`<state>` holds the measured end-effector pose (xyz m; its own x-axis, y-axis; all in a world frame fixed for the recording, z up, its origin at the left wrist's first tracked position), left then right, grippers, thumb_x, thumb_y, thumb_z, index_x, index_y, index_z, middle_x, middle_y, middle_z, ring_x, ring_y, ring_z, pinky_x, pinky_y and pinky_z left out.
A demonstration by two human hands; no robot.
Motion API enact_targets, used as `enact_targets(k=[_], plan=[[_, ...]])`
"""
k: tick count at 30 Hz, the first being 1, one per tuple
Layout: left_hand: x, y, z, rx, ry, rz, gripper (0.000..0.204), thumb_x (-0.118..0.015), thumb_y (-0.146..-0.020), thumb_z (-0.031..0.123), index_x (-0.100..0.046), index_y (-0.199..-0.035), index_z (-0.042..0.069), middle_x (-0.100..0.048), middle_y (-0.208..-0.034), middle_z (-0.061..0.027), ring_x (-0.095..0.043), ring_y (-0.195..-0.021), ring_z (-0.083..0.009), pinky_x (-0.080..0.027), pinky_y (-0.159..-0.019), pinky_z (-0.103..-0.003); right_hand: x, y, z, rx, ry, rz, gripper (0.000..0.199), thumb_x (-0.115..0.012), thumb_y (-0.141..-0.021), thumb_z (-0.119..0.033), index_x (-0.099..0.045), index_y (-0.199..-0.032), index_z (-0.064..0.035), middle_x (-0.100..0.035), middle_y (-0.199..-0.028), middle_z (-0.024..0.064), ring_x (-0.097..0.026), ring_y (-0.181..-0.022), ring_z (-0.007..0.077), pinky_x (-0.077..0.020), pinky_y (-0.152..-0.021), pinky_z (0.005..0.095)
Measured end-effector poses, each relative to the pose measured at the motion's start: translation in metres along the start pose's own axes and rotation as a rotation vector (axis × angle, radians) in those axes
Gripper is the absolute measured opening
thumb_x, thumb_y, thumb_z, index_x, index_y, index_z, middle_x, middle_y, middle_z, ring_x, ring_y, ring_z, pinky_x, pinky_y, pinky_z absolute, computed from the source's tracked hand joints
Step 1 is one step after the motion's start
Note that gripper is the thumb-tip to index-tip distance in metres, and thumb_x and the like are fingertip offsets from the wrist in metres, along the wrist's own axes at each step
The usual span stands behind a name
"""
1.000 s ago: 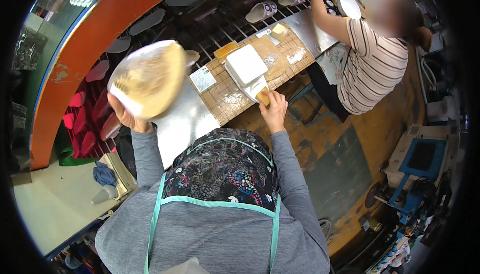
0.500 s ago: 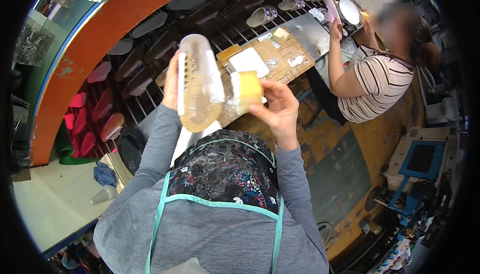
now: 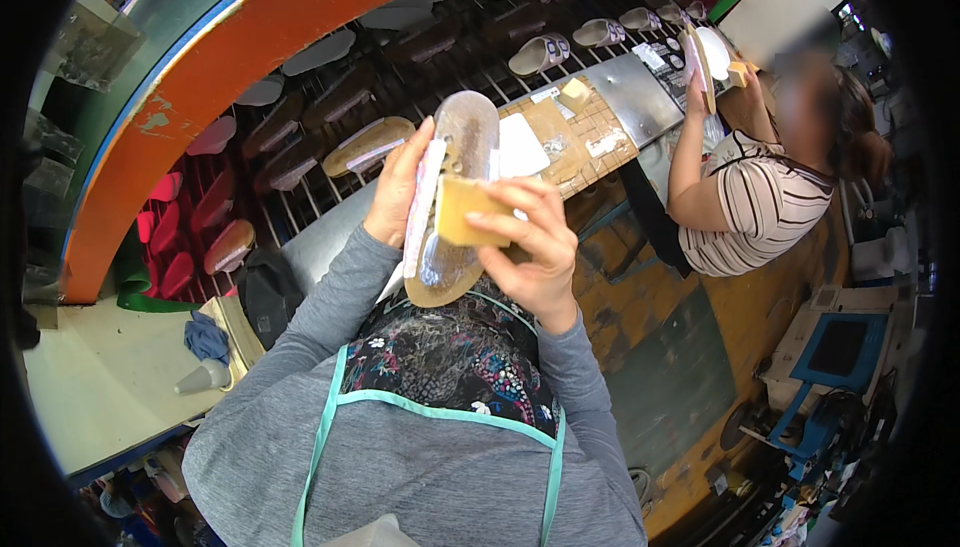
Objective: The person repeatedly picks up pink slippers from a rack and scrubs their soles with a yellow sponge. They place each slipper back on the rack after cleaning. A coworker performs the same task across the table.
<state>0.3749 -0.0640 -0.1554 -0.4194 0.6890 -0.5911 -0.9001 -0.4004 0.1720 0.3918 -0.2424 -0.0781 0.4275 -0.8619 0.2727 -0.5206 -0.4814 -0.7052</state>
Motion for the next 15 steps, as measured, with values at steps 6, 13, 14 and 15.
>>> enact_targets(k=[6,13,14,15], plan=[[-0.020,0.006,0.002,-0.046,-0.016,-0.049,0.034,-0.058,-0.099,0.034,-0.071,-0.085,0.006,-0.068,-0.075,0.0013,-0.060,-0.062,-0.0036,-0.048,-0.057,-0.019,0.001,-0.017,0.016,0.003,-0.056,0.064,0.043,-0.073,-0.060,0.007,-0.073,-0.100,-0.0094,-0.067,-0.118,0.0092,-0.059,-0.110,0.0286,-0.0481,-0.095,0.0391],[-0.021,0.004,0.003,-0.071,-0.072,-0.103,0.036,-0.058,-0.099,0.034,-0.071,-0.083,0.004,-0.067,-0.073,0.0018,-0.058,-0.061,-0.0026,-0.045,-0.055,-0.018,0.003,-0.020,0.022,-0.033,-0.054,0.055,0.043,-0.072,-0.060,0.006,-0.073,-0.101,-0.0085,-0.067,-0.115,0.0109,-0.062,-0.104,0.0280,-0.0490,-0.092,0.0377],[-0.021,0.003,0.003,-0.078,-0.087,-0.095,0.037,-0.058,-0.099,0.034,-0.071,-0.083,0.004,-0.067,-0.073,0.0021,-0.058,-0.060,-0.0024,-0.044,-0.055,-0.018,0.004,-0.021,0.022,-0.033,-0.053,0.040,0.043,-0.072,-0.060,0.006,-0.074,-0.100,-0.0084,-0.067,-0.114,0.0110,-0.062,-0.103,0.0282,-0.0491,-0.092,0.0376],[-0.021,0.002,0.005,-0.090,-0.101,-0.103,0.037,-0.058,-0.099,0.034,-0.071,-0.082,0.004,-0.066,-0.072,0.0025,-0.057,-0.060,-0.0022,-0.044,-0.055,-0.018,0.004,-0.021,0.021,-0.025,-0.038,0.024,0.042,-0.071,-0.060,0.005,-0.074,-0.100,-0.0083,-0.068,-0.114,0.0110,-0.062,-0.102,0.0282,-0.0492,-0.091,0.0375]])
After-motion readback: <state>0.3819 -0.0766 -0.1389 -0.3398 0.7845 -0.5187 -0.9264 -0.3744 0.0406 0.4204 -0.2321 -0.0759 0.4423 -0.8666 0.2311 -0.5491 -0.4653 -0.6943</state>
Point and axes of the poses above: each hand's wrist, its own y-axis away from the middle knuckle, its own x-axis out of the back of the hand, z = x × y, the point moved 7 cm from there along -y, towards the middle knuckle
